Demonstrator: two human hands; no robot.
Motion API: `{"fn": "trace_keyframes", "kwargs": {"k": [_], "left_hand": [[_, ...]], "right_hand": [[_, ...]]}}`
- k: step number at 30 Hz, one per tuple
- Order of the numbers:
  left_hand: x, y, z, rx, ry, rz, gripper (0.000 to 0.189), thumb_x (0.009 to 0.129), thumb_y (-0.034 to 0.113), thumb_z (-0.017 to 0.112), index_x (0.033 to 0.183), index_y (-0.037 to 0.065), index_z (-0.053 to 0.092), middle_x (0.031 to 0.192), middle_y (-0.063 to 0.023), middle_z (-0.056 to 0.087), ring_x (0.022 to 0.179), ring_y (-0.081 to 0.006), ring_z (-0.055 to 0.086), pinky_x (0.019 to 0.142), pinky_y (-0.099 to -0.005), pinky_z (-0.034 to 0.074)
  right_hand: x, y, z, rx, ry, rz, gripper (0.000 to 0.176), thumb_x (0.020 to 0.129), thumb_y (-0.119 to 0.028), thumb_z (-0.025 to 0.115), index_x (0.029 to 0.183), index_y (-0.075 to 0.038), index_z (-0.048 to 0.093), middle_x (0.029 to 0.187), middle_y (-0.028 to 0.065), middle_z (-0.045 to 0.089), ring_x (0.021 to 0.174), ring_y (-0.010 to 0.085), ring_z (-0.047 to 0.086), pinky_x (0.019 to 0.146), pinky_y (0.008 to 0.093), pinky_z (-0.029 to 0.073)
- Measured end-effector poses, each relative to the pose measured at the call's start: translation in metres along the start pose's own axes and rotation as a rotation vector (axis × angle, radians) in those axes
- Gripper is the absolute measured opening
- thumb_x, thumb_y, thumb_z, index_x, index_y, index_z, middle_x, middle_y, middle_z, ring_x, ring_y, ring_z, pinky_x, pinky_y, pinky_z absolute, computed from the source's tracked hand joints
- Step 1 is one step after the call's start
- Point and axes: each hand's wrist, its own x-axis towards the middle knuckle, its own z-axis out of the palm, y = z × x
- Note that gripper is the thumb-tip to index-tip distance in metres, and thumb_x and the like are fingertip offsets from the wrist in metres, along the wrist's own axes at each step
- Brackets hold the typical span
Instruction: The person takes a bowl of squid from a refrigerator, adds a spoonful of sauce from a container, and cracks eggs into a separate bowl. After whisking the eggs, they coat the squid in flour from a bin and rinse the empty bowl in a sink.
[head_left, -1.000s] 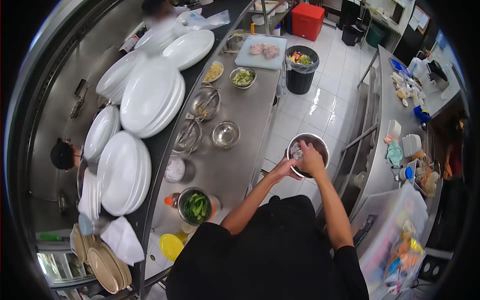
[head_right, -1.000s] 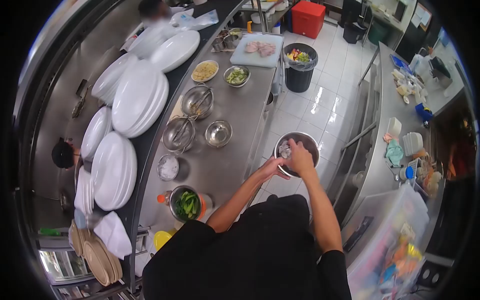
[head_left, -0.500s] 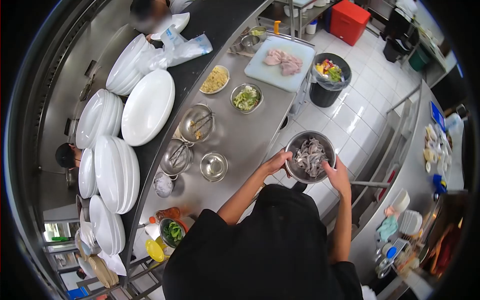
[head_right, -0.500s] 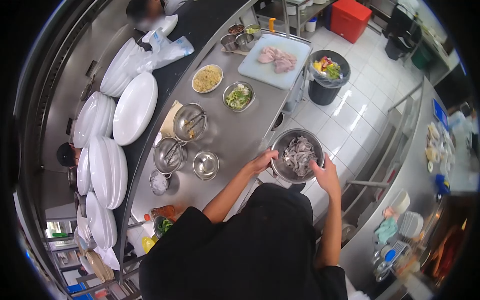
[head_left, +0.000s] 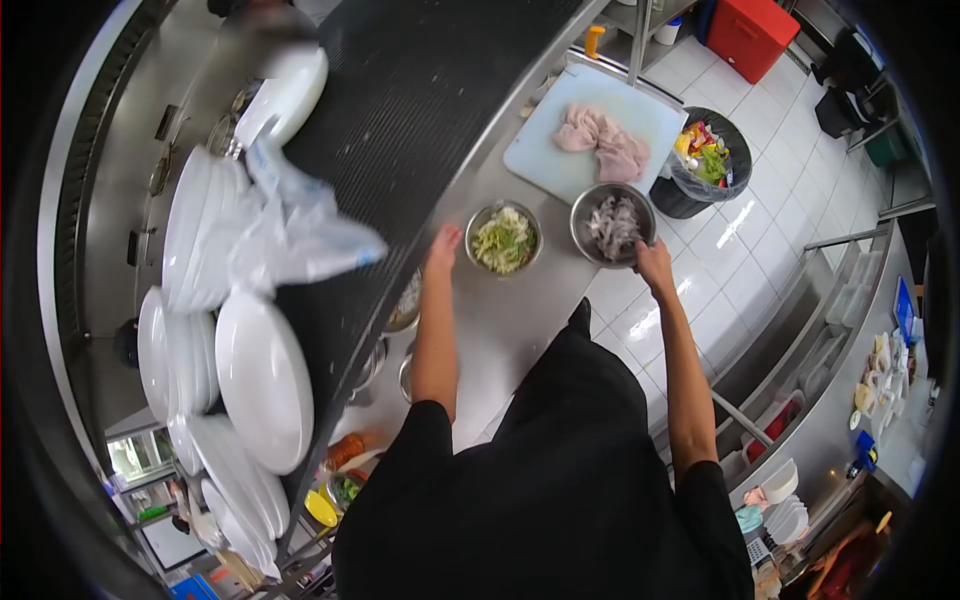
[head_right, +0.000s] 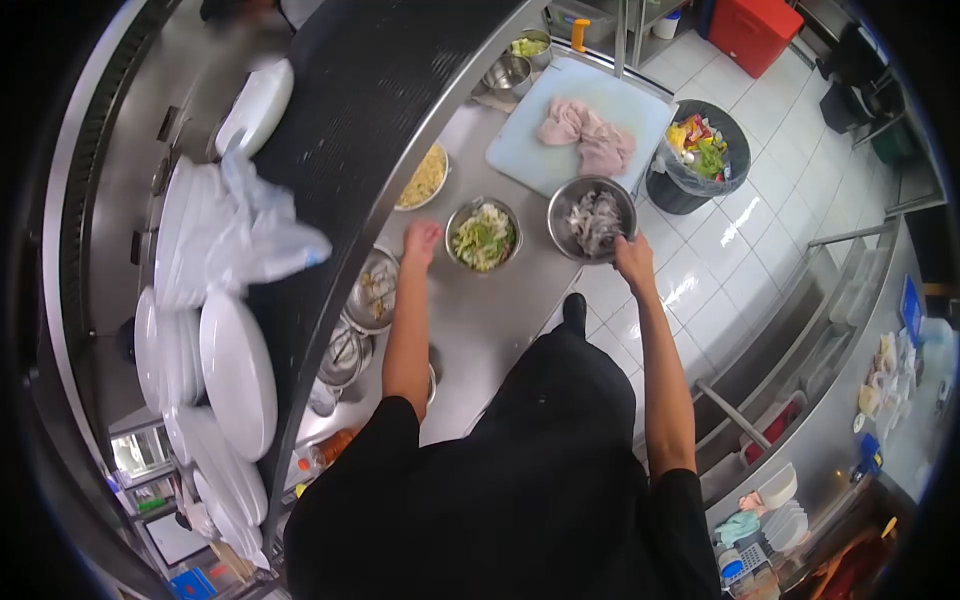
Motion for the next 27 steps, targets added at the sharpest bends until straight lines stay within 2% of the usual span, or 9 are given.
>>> {"fn": "trace_keyframes", "kwargs": {"k": [2, 3, 7, 11, 13, 15, 17, 20, 27], "left_hand": [[0.075, -0.001, -0.025, -0.101, 0.017, -0.015, 0.033, 0.098, 0.021, 0.056, 0.124, 0.001, 0.05, 0.115, -0.0175, 0.057, 0.107, -0.0307, 0.06, 0.094, -0.0427, 0.054], [0.103, -0.003, -0.04, -0.172, -0.004, -0.028, 0.034, 0.099, 0.02, 0.056, 0.125, 0.0, 0.05, 0.118, -0.0193, 0.057, 0.111, -0.0326, 0.059, 0.098, -0.0446, 0.054], [0.135, -0.006, -0.048, -0.395, -0.116, -0.105, 0.038, 0.103, 0.014, 0.047, 0.136, -0.003, 0.045, 0.132, -0.0251, 0.051, 0.127, -0.0385, 0.05, 0.11, -0.0503, 0.047], [0.107, -0.003, -0.032, -0.335, -0.146, 0.109, 0.041, 0.103, 0.012, 0.044, 0.141, -0.004, 0.041, 0.138, -0.0268, 0.048, 0.128, -0.0403, 0.05, 0.111, -0.0513, 0.046], [0.092, 0.01, -0.012, -0.293, -0.119, 0.184, 0.042, 0.102, 0.012, 0.043, 0.141, -0.006, 0.04, 0.139, -0.0271, 0.048, 0.128, -0.0408, 0.05, 0.111, -0.0516, 0.046], [0.077, 0.023, 0.007, -0.239, -0.102, 0.256, 0.043, 0.102, 0.012, 0.043, 0.141, -0.007, 0.04, 0.14, -0.0274, 0.047, 0.129, -0.0412, 0.05, 0.111, -0.0519, 0.046], [0.068, 0.019, 0.02, -0.182, -0.103, 0.31, 0.044, 0.101, 0.011, 0.043, 0.14, -0.008, 0.04, 0.141, -0.0277, 0.047, 0.129, -0.0417, 0.05, 0.111, -0.0521, 0.046], [0.068, 0.037, 0.007, -0.202, -0.129, 0.253, 0.049, 0.093, 0.005, 0.04, 0.139, -0.012, 0.038, 0.139, -0.026, 0.05, 0.128, -0.0431, 0.051, 0.11, -0.0519, 0.046], [-0.039, 0.088, 0.049, -0.129, -0.082, 0.335, 0.046, 0.094, 0.012, 0.047, 0.136, -0.008, 0.045, 0.139, -0.0218, 0.052, 0.126, -0.0357, 0.054, 0.108, -0.0474, 0.049]], "right_hand": [[0.069, 0.021, 0.028, -0.191, 0.069, -0.088, 0.035, 0.09, -0.023, 0.056, 0.117, -0.001, 0.059, 0.079, 0.0194, 0.067, 0.065, 0.0291, 0.067, 0.063, 0.042, 0.052], [0.068, -0.019, 0.03, -0.086, 0.0, 0.002, 0.035, 0.09, -0.022, 0.057, 0.118, -0.001, 0.059, 0.08, 0.0196, 0.068, 0.066, 0.0307, 0.068, 0.064, 0.0425, 0.053], [0.103, -0.042, 0.057, 0.048, -0.046, 0.1, 0.057, 0.09, -0.047, 0.068, 0.12, 0.001, 0.059, 0.08, 0.0128, 0.069, 0.062, 0.019, 0.066, 0.061, 0.036, 0.052], [0.081, -0.027, 0.063, 0.189, -0.067, 0.203, 0.058, 0.091, -0.048, 0.067, 0.124, -0.001, 0.059, 0.088, 0.0112, 0.07, 0.073, 0.0165, 0.066, 0.062, 0.0344, 0.052], [0.052, -0.01, 0.053, -0.017, -0.194, 0.262, 0.053, 0.094, -0.044, 0.063, 0.127, -0.002, 0.057, 0.097, 0.0114, 0.07, 0.079, 0.0166, 0.067, 0.065, 0.0339, 0.054], [0.02, 0.029, 0.082, 0.118, -0.517, 0.292, 0.046, 0.099, -0.036, 0.056, 0.13, -0.002, 0.055, 0.11, 0.0113, 0.067, 0.087, 0.0186, 0.066, 0.072, 0.0347, 0.056], [-0.008, 0.007, 0.119, 0.334, -0.631, 0.357, 0.038, 0.102, -0.032, 0.05, 0.127, -0.004, 0.053, 0.104, 0.0067, 0.064, 0.089, 0.0154, 0.064, 0.066, 0.0274, 0.054], [-0.008, -0.006, 0.161, 0.481, -0.58, 0.483, 0.035, 0.1, -0.027, 0.052, 0.127, -0.003, 0.049, 0.108, 0.0105, 0.063, 0.094, 0.0173, 0.064, 0.072, 0.0313, 0.057], [0.008, -0.022, 0.2, 0.34, -0.446, 0.453, 0.035, 0.095, -0.025, 0.058, 0.115, 0.002, 0.048, 0.106, 0.0163, 0.064, 0.089, 0.0212, 0.069, 0.069, 0.0352, 0.062]]}}
